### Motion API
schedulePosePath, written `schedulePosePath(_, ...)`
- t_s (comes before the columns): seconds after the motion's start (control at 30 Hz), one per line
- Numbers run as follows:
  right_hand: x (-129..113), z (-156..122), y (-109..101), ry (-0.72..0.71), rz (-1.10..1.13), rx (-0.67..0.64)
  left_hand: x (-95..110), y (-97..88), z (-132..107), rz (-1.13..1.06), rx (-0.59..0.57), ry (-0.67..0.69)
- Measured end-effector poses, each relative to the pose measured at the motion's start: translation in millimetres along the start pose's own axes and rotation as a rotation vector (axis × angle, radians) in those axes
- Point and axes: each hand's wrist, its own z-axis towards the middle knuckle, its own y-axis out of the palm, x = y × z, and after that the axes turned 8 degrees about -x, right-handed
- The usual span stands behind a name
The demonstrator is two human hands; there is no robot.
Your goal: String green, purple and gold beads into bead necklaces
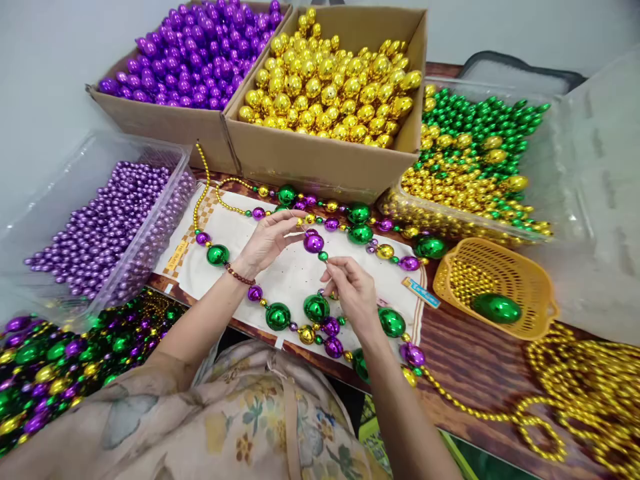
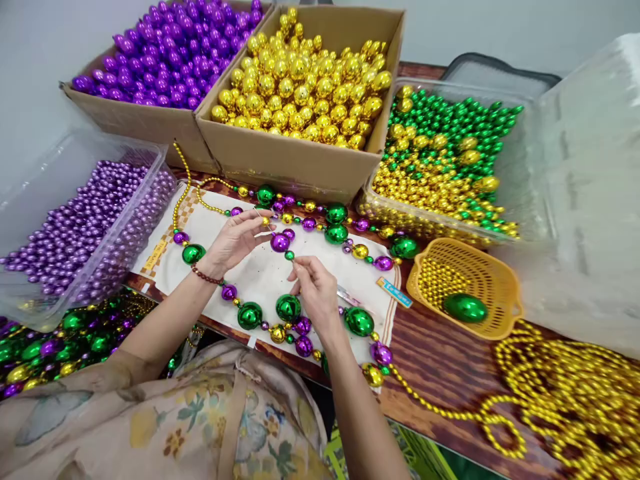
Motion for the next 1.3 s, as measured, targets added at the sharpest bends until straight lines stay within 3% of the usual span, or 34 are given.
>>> schedulePosePath(0.2,8.0,33.5,19.9,0.088,0.116,-0.125,-28.5,1.8,0.9,-0.189,0.144,0.059)
schedulePosePath(0.33,24.1,37.7,34.7,0.083,0.031,-0.103,-45.8,4.6,15.7,-0.219,0.295,0.15)
schedulePosePath(0.5,21.2,43.2,22.7,0.064,-0.183,-0.178,-57.1,0.1,31.6,-0.037,0.459,0.239)
schedulePosePath(0.63,1.3,70.5,4.4,-0.055,-0.299,0.041,-62.7,-8.3,33.7,0.108,0.345,0.18)
schedulePosePath(0.8,-13.7,115.3,10.3,-0.025,-0.184,-0.089,-72.3,-14.3,28.5,0.271,0.212,0.137)
schedulePosePath(0.9,-18.5,130.0,11.5,-0.064,-0.062,0.05,-74.4,-17.6,21.4,0.378,0.147,0.096)
schedulePosePath(1.0,-21.2,129.0,5.6,-0.1,0.079,0.152,-74.1,-19.9,15.6,0.459,0.076,0.058)
schedulePosePath(1.17,-11.8,103.5,1.9,-0.005,0.068,-0.128,-76.8,-20.4,15.4,0.485,0.044,0.085)
schedulePosePath(1.3,-4.0,93.9,0.9,0.017,0.055,-0.067,-81.6,-20.6,13.0,0.469,-0.036,0.022)
